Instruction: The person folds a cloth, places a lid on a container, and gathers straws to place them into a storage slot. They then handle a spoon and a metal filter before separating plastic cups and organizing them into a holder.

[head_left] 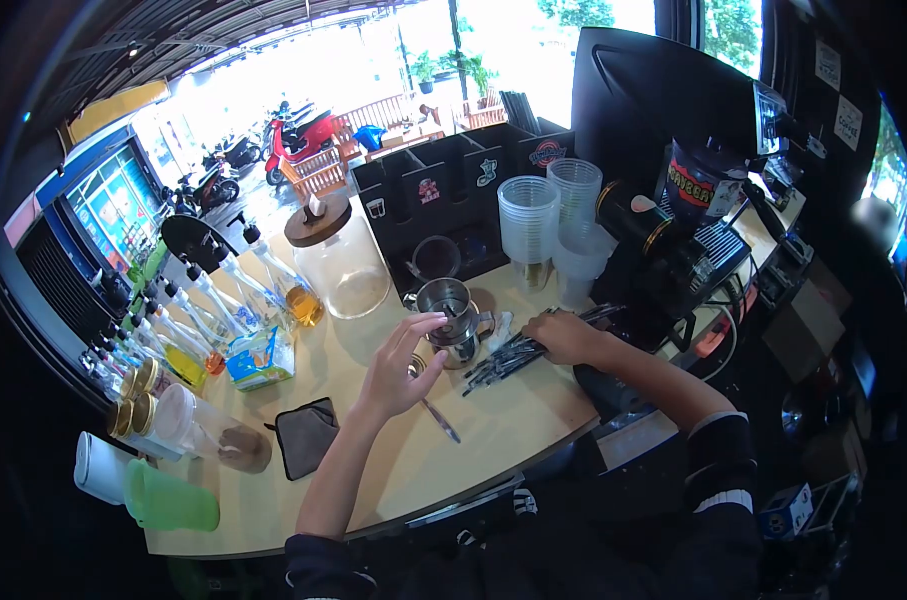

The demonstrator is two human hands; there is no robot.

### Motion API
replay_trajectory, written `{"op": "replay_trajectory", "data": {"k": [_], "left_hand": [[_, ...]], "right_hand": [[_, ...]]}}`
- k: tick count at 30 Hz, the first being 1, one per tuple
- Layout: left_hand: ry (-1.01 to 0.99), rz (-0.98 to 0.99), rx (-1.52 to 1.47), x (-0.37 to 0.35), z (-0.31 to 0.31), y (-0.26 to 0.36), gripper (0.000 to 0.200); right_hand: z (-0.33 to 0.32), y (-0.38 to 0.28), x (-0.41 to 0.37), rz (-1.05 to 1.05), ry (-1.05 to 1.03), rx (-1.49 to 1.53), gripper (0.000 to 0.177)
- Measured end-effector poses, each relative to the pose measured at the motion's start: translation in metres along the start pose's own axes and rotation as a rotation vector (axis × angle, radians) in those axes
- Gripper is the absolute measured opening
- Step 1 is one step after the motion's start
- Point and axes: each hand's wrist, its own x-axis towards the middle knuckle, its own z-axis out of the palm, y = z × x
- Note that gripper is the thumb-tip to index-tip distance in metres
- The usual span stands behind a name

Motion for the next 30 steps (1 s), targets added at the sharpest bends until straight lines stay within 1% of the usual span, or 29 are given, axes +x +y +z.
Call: {"op": "replay_trajectory", "data": {"k": [5,7,8,10,11,13,14,16,17,20,21,22,23,24,25,26,27,28,29,30], "left_hand": [[0.004,0.024,0.020,0.004,0.000,0.000,0.038],[0.038,0.044,-0.002,0.006,-0.002,0.002,0.037],[0.041,0.048,0.001,0.007,-0.003,0.002,0.037],[0.131,0.041,-0.057,0.008,-0.006,0.003,0.035],[0.136,0.046,-0.053,0.008,-0.007,0.002,0.035],[0.257,0.057,-0.111,0.008,-0.010,-0.001,0.032],[0.265,0.065,-0.106,0.008,-0.012,-0.001,0.032],[0.338,0.038,-0.212,0.007,-0.017,0.000,0.029],[0.348,0.045,-0.204,0.007,-0.020,0.001,0.029],[0.368,0.036,-0.235,0.003,-0.031,0.007,0.028],[0.376,0.024,-0.254,0.000,-0.034,0.009,0.028],[0.384,0.011,-0.272,-0.002,-0.038,0.011,0.028],[0.399,0.017,-0.256,-0.004,-0.043,0.013,0.028],[0.396,-0.033,-0.315,-0.007,-0.047,0.015,0.030],[0.393,-0.085,-0.373,-0.010,-0.052,0.017,0.032],[0.392,-0.141,-0.432,-0.015,-0.057,0.019,0.035],[0.370,-0.165,-0.484,-0.018,-0.063,0.018,0.043],[0.389,-0.173,-0.467,-0.020,-0.067,0.015,0.043],[0.400,-0.160,-0.565,-0.022,-0.070,0.011,0.046],[0.410,-0.146,-0.664,-0.025,-0.074,0.009,0.049]], "right_hand": [[-0.011,0.005,-0.006,-0.017,0.028,0.066,0.031],[-0.025,0.006,-0.006,-0.003,0.041,0.197,0.028],[-0.033,0.006,-0.007,-0.005,0.044,0.193,0.028],[-0.057,0.002,-0.010,0.082,-0.006,0.330,0.025],[-0.068,-0.001,-0.011,0.079,-0.001,0.323,0.025],[-0.088,-0.006,-0.012,0.105,0.078,0.386,0.025],[-0.098,-0.008,-0.010,0.099,0.083,0.377,0.025],[-0.117,-0.011,-0.003,0.054,0.165,0.465,0.028],[-0.123,-0.013,0.001,-0.013,0.252,0.476,0.024],[-0.147,-0.025,0.021,-0.099,0.323,0.525,0.021],[-0.151,-0.035,0.032,-0.146,0.385,0.605,0.023],[-0.157,-0.046,0.039,-0.167,0.388,0.597,0.023],[-0.162,-0.060,0.044,-0.126,0.313,0.796,0.022],[-0.167,-0.076,0.050,-0.083,0.228,0.993,0.022],[-0.163,-0.088,0.061,-0.145,0.181,1.169,0.021],[-0.160,-0.103,0.071,-0.182,0.150,1.216,0.019],[-0.156,-0.119,0.080,-0.216,0.113,1.227,0.019],[-0.151,-0.135,0.088,-0.250,0.073,1.238,0.019],[-0.148,-0.155,0.094,-0.250,0.054,1.230,0.019],[-0.138,-0.167,0.105,-0.320,0.001,1.226,0.019]]}}
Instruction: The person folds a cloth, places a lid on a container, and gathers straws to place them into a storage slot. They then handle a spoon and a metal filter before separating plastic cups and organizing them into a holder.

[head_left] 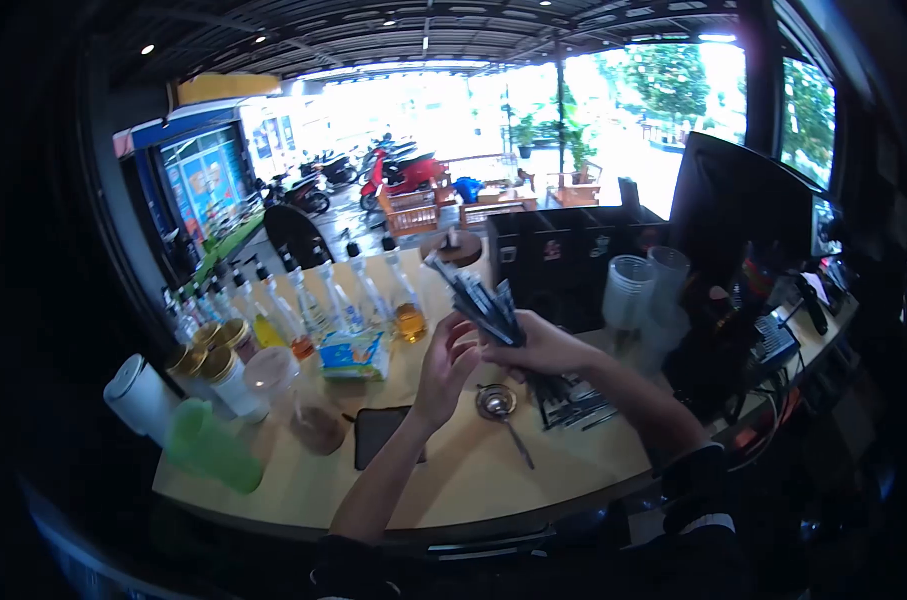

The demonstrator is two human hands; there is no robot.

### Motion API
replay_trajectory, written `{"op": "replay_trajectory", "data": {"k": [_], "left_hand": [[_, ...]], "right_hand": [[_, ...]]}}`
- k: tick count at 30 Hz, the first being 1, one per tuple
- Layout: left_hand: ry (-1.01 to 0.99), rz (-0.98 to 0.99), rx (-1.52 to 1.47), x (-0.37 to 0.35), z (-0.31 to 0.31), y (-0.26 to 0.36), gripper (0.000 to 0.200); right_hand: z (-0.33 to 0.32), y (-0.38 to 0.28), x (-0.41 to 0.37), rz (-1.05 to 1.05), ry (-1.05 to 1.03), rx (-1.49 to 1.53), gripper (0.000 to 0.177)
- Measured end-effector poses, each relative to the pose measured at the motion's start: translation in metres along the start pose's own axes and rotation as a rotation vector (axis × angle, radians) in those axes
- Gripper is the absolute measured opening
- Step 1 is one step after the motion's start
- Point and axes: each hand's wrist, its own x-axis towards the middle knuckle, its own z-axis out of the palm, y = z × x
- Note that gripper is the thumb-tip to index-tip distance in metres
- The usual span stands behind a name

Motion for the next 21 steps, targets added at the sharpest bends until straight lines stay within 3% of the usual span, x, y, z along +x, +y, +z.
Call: {"op": "replay_trajectory", "data": {"k": [1,2,3,8,10,14,16,17,21], "left_hand": [[-0.052,-0.033,-0.019,-0.001,-0.004,0.011,0.054],[0.004,0.016,0.090,-0.005,-0.009,0.009,0.045],[0.035,-0.072,0.064,-0.007,-0.018,0.009,0.043],[0.191,-0.286,-0.097,-0.034,-0.050,0.009,0.032],[0.180,-0.108,-0.034,-0.041,-0.059,0.001,0.037],[0.228,-0.084,0.034,-0.049,-0.064,-0.002,0.036],[0.234,-0.076,0.058,-0.047,-0.066,0.000,0.036],[0.217,-0.085,0.074,-0.046,-0.068,0.001,0.035],[0.259,-0.010,-0.029,-0.041,-0.064,-0.014,0.036]], "right_hand": [[0.015,0.019,0.014,-0.111,-0.012,-0.052,0.019],[0.031,0.034,0.026,-0.220,-0.020,-0.101,0.018],[0.050,0.025,0.027,-0.087,-0.041,-0.029,0.018],[0.102,0.062,0.048,-0.087,0.010,0.087,0.023],[0.113,0.074,0.052,-0.148,0.008,-0.092,0.022],[0.123,0.073,0.048,-0.086,0.030,-0.265,0.027],[0.126,0.075,0.050,-0.287,0.115,-0.309,0.039],[0.124,0.075,0.049,-0.176,0.075,-0.259,0.051],[0.126,0.085,0.049,-0.114,0.127,-0.331,0.056]]}}
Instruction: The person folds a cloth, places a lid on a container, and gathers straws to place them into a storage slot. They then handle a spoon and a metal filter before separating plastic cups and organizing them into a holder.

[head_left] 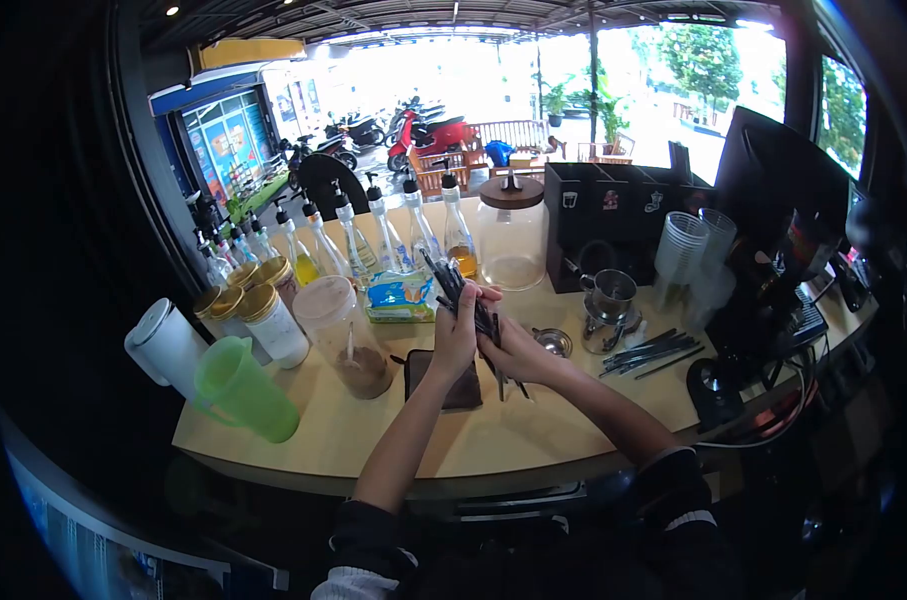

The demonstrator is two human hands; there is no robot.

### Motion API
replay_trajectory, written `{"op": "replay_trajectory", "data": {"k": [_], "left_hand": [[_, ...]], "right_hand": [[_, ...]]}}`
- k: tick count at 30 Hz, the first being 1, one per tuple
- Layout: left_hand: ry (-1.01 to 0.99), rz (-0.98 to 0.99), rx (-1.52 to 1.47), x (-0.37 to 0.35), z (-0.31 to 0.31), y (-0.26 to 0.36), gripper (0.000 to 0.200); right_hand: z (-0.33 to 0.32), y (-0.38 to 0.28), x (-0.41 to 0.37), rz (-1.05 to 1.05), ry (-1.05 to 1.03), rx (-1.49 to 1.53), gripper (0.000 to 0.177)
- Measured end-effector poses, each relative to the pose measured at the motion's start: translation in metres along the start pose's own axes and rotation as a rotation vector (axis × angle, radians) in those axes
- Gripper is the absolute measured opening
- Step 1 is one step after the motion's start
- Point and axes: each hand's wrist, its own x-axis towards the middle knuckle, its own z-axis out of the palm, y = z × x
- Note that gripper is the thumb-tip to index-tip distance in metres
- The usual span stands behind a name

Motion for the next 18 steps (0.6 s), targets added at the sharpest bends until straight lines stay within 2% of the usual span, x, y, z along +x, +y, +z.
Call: {"op": "replay_trajectory", "data": {"k": [3,5,7,9,12,14,16,17,18], "left_hand": [[-0.027,0.063,0.080,0.000,0.006,-0.004,0.036],[-0.054,0.055,0.129,-0.002,0.010,0.000,0.037],[-0.075,0.050,0.180,-0.002,0.016,0.006,0.038],[-0.091,0.127,0.228,0.000,0.020,0.008,0.040],[-0.077,0.147,0.238,0.004,0.022,0.009,0.040],[-0.023,0.191,0.152,0.017,0.015,0.010,0.035],[0.026,0.245,0.124,0.024,0.010,0.016,0.034],[0.008,0.180,0.201,0.023,0.006,0.019,0.031],[-0.009,0.115,0.278,0.022,0.006,0.024,0.029]], "right_hand": [[0.003,0.003,-0.008,0.142,0.001,-0.044,0.060],[0.006,0.011,-0.014,-0.063,0.107,-0.142,0.063],[0.002,0.008,-0.020,-0.078,0.104,-0.138,0.064],[-0.004,0.002,-0.026,-0.093,0.099,-0.130,0.065],[-0.010,-0.003,-0.035,0.035,0.044,-0.147,0.067],[-0.009,-0.001,-0.041,-0.232,0.258,-0.346,0.059],[-0.018,0.002,-0.048,-0.175,0.270,-0.270,0.052],[-0.020,0.003,-0.050,-0.119,0.277,-0.191,0.048],[-0.018,0.005,-0.051,-0.085,0.386,0.032,0.035]]}}
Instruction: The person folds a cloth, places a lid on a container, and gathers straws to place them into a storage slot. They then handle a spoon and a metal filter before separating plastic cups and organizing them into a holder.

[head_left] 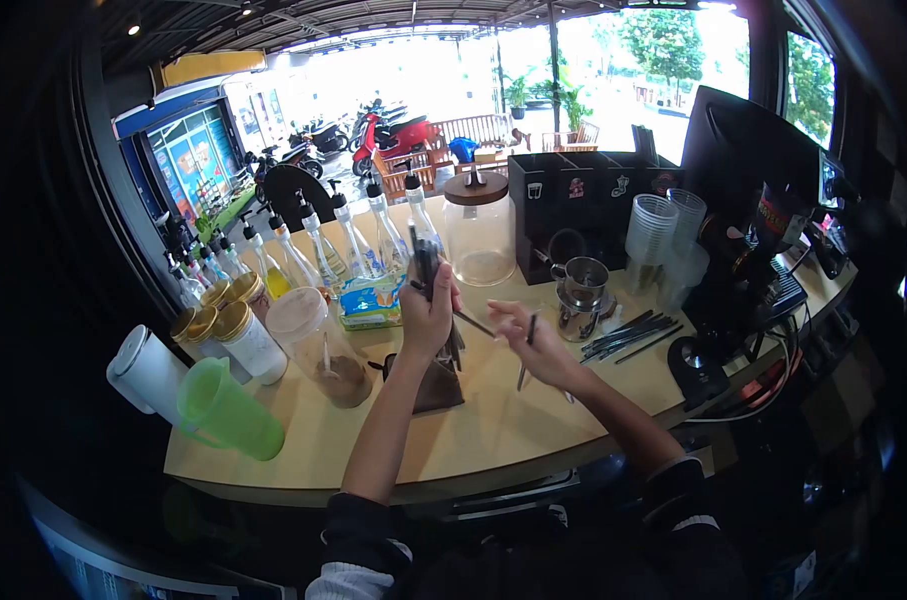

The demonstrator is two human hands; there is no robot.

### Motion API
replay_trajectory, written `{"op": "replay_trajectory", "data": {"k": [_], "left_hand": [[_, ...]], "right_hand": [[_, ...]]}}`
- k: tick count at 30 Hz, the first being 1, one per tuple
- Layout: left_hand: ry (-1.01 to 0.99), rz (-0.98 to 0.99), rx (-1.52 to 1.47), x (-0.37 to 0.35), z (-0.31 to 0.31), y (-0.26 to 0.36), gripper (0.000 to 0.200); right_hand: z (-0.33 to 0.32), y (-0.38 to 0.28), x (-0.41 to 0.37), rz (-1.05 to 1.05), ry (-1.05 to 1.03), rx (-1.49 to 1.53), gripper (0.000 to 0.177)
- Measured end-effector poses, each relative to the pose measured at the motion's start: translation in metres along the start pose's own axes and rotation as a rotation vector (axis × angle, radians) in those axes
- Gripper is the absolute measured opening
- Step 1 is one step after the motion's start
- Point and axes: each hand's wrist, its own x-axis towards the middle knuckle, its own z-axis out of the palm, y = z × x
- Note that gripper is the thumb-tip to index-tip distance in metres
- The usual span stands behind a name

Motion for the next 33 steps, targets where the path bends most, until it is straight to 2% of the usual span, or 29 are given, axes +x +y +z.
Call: {"op": "replay_trajectory", "data": {"k": [1,3,4,5,7,11,13,14,15,18,22,24,25,27,31,33], "left_hand": [[-0.001,-0.001,0.001,-0.003,0.001,-0.003,0.029],[-0.050,-0.049,-0.042,-0.015,0.007,-0.020,0.025],[-0.035,-0.099,-0.030,-0.022,0.010,-0.029,0.024],[-0.037,-0.098,-0.030,-0.028,0.013,-0.038,0.024],[-0.034,-0.149,-0.012,-0.039,0.019,-0.048,0.024],[0.027,-0.215,-0.103,-0.051,0.026,-0.056,0.024],[0.038,-0.240,-0.102,-0.053,0.025,-0.056,0.023],[0.049,-0.265,-0.101,-0.053,0.024,-0.056,0.023],[0.050,-0.264,-0.100,-0.053,0.024,-0.058,0.023],[0.114,-0.187,-0.268,-0.049,0.025,-0.062,0.026],[0.173,-0.264,-0.361,-0.048,0.023,-0.063,0.028],[0.105,-0.279,-0.364,-0.049,0.018,-0.057,0.028],[0.105,-0.281,-0.364,-0.051,0.019,-0.054,0.028],[0.162,-0.146,-0.140,-0.054,0.024,-0.052,0.028],[0.136,-0.107,-0.067,-0.054,0.024,-0.046,0.028],[0.137,-0.263,-0.096,-0.055,0.023,-0.040,0.025]], "right_hand": [[-0.004,0.000,0.000,0.000,0.001,0.001,0.035],[-0.016,-0.003,0.000,0.436,-0.063,0.376,0.026],[-0.013,-0.005,0.000,0.403,0.009,0.329,0.017],[-0.007,0.004,0.001,0.402,0.011,0.328,0.017],[0.006,0.026,0.001,0.267,0.170,0.195,0.019],[0.019,0.031,-0.005,0.174,0.166,0.279,0.025],[0.027,0.043,-0.007,0.197,0.075,0.516,0.042],[0.031,0.048,-0.010,0.194,0.053,0.449,0.050],[0.036,0.052,-0.011,0.193,0.053,0.451,0.050],[0.048,0.054,-0.015,0.167,0.026,0.539,0.067],[0.047,0.034,-0.006,0.206,0.090,0.634,0.058],[0.041,0.012,-0.001,0.129,0.164,0.191,0.041],[0.045,0.013,-0.001,0.130,0.164,0.191,0.041],[0.055,0.015,0.000,0.083,0.289,0.258,0.027],[0.056,0.016,-0.001,0.079,0.345,0.359,0.025],[0.053,0.026,-0.003,0.053,0.334,0.187,0.028]]}}
